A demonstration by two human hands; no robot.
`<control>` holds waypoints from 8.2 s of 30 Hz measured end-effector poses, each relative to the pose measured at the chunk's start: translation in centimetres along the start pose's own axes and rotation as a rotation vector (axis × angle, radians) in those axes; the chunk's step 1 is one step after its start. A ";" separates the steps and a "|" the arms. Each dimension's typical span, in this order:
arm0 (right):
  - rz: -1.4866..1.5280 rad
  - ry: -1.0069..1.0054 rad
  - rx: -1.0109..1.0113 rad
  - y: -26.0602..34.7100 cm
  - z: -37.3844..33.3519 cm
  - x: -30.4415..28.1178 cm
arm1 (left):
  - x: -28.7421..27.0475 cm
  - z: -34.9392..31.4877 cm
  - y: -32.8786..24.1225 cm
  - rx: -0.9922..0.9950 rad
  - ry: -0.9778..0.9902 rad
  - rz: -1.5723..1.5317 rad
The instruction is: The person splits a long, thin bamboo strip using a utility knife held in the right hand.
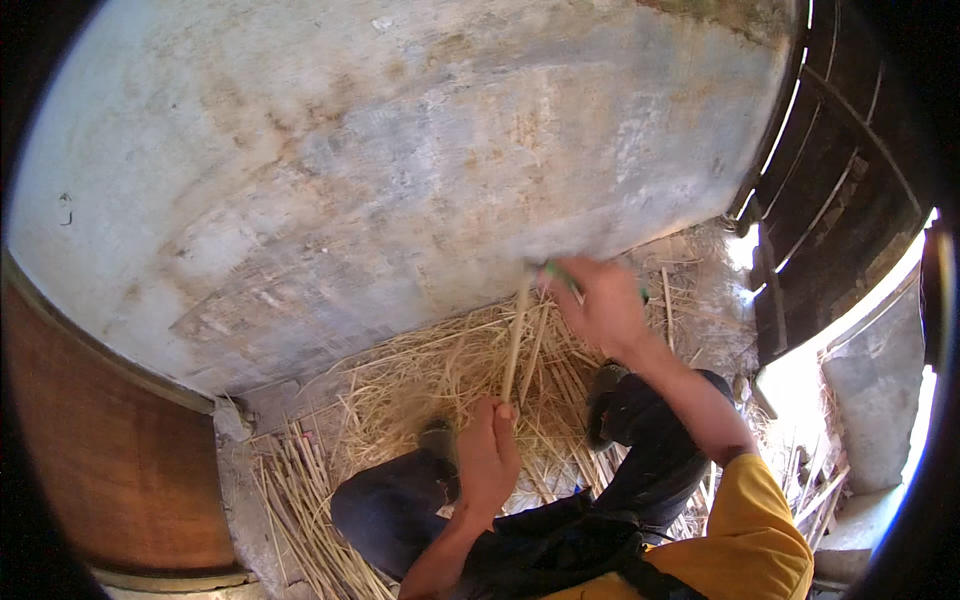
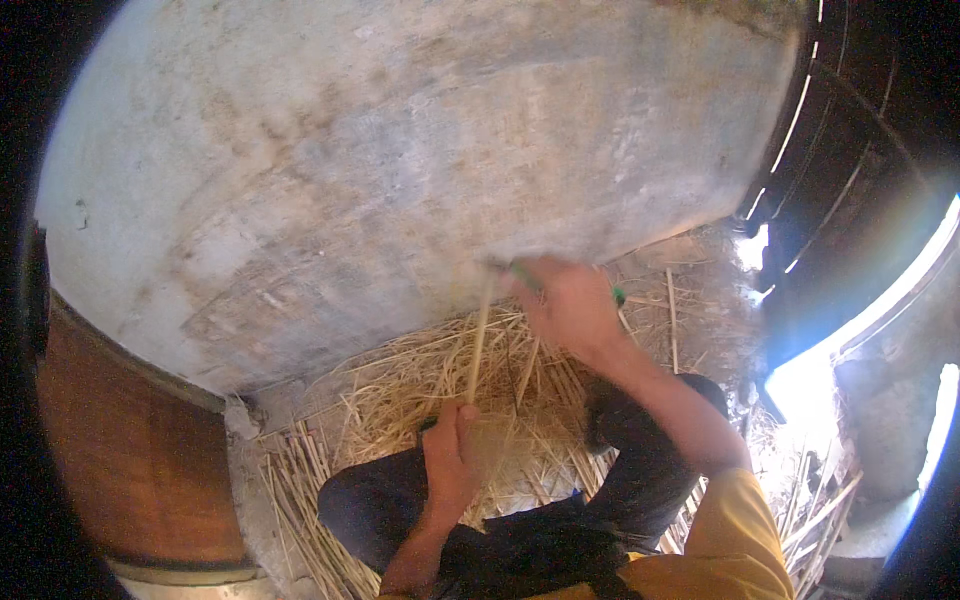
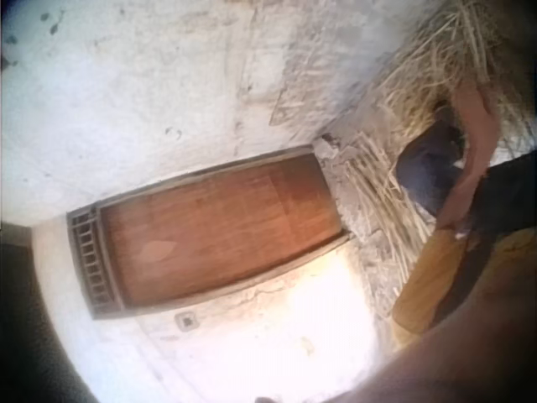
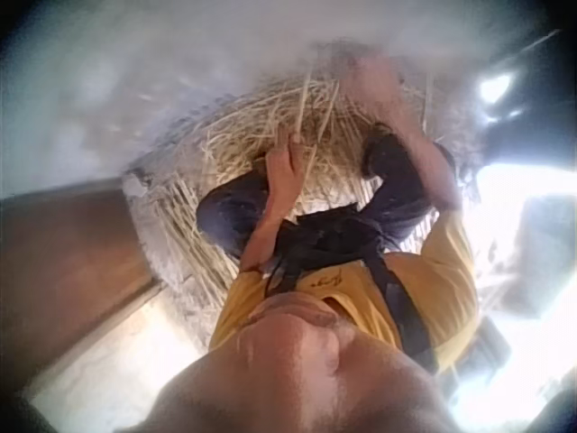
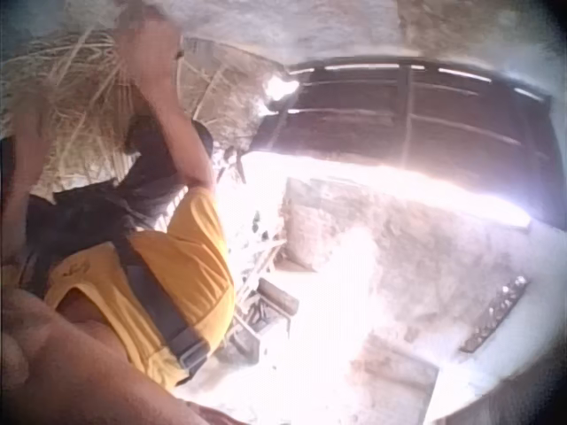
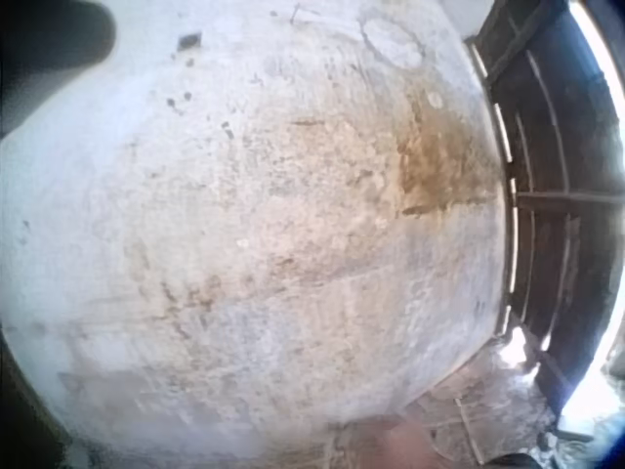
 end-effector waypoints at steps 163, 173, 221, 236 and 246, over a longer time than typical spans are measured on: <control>0.454 -0.073 0.096 3.2 -2.2 -1.7 | -1.7 1.1 0.7 -0.051 -0.063 -0.096; 0.338 0.150 -0.260 4.3 -3.4 0.1 | -1.7 1.0 0.5 -0.157 0.011 -0.359; 0.733 -0.061 0.347 -3.0 -0.3 -3.2 | -1.0 0.5 -0.4 -0.053 -0.053 -0.098; 1.129 0.228 0.444 0.8 -0.9 -1.2 | -1.0 1.3 -0.3 -0.097 0.078 -0.097; 1.178 0.239 0.381 1.1 -1.2 -0.5 | -1.2 1.6 0.2 -0.078 0.168 -0.143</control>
Point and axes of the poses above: each hand's wrist, its own z-axis towards the middle knuckle, its own x-axis out of the palm, y = z × x, the point moved 2 cm from there along z, towards the middle knuckle, and after that the axes turned 14 degrees about y, right-handed, at the moved point
